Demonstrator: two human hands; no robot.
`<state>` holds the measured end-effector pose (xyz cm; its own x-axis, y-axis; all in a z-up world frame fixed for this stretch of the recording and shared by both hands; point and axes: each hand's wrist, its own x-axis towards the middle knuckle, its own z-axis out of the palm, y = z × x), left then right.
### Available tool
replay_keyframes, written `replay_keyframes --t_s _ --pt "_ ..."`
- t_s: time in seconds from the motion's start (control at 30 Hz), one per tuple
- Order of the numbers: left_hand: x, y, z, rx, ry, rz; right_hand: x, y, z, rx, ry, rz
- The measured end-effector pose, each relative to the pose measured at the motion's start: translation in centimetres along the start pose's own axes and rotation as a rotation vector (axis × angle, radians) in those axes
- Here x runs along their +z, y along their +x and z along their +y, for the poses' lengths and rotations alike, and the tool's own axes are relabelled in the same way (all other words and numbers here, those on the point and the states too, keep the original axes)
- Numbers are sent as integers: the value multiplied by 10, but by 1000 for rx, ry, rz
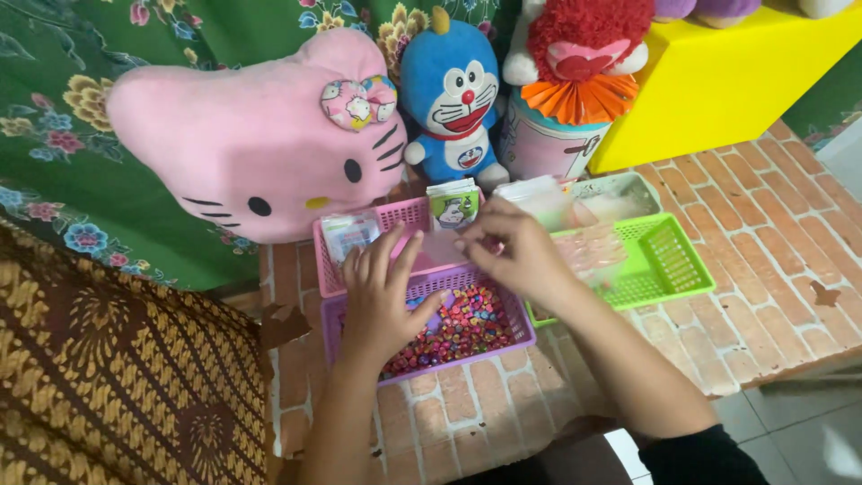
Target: Packaging small colorful beads into small plastic bags and organizing them in baskets.
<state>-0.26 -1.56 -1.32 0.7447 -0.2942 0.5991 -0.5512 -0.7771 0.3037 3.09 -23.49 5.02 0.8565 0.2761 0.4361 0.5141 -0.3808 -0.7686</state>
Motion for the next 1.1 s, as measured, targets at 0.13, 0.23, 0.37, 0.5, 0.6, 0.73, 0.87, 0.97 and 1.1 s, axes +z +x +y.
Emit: replay_keyframes --t_s 0.13,0.23,0.37,0.5,0.6,0.73,0.87,0.97,1.1 --pt "2 0 -3 7 -18 27 42 -7 25 -84 70 -16" --pt "11 -4 -12 47 92 75 58 -15 45 -75 127 -3" --pt "18 -6 -15 75 80 124 63 -20 58 -94 146 37" --pt "17 -7 -14 51 127 167 58 -26 54 -125 149 91" --pt "15 -6 -17 37 140 181 58 -29 51 -186 127 102" --pt "18 -8 -16 1 131 187 62 -28 44 -264 110 46" --pt "16 -7 -13 2 139 177 64 -27 43 -298 95 -3" --pt "16 -6 -12 -5 127 170 64 -26 41 -290 78 7" --pt "13 -5 -12 -48 156 146 64 -27 54 -246 75 87"
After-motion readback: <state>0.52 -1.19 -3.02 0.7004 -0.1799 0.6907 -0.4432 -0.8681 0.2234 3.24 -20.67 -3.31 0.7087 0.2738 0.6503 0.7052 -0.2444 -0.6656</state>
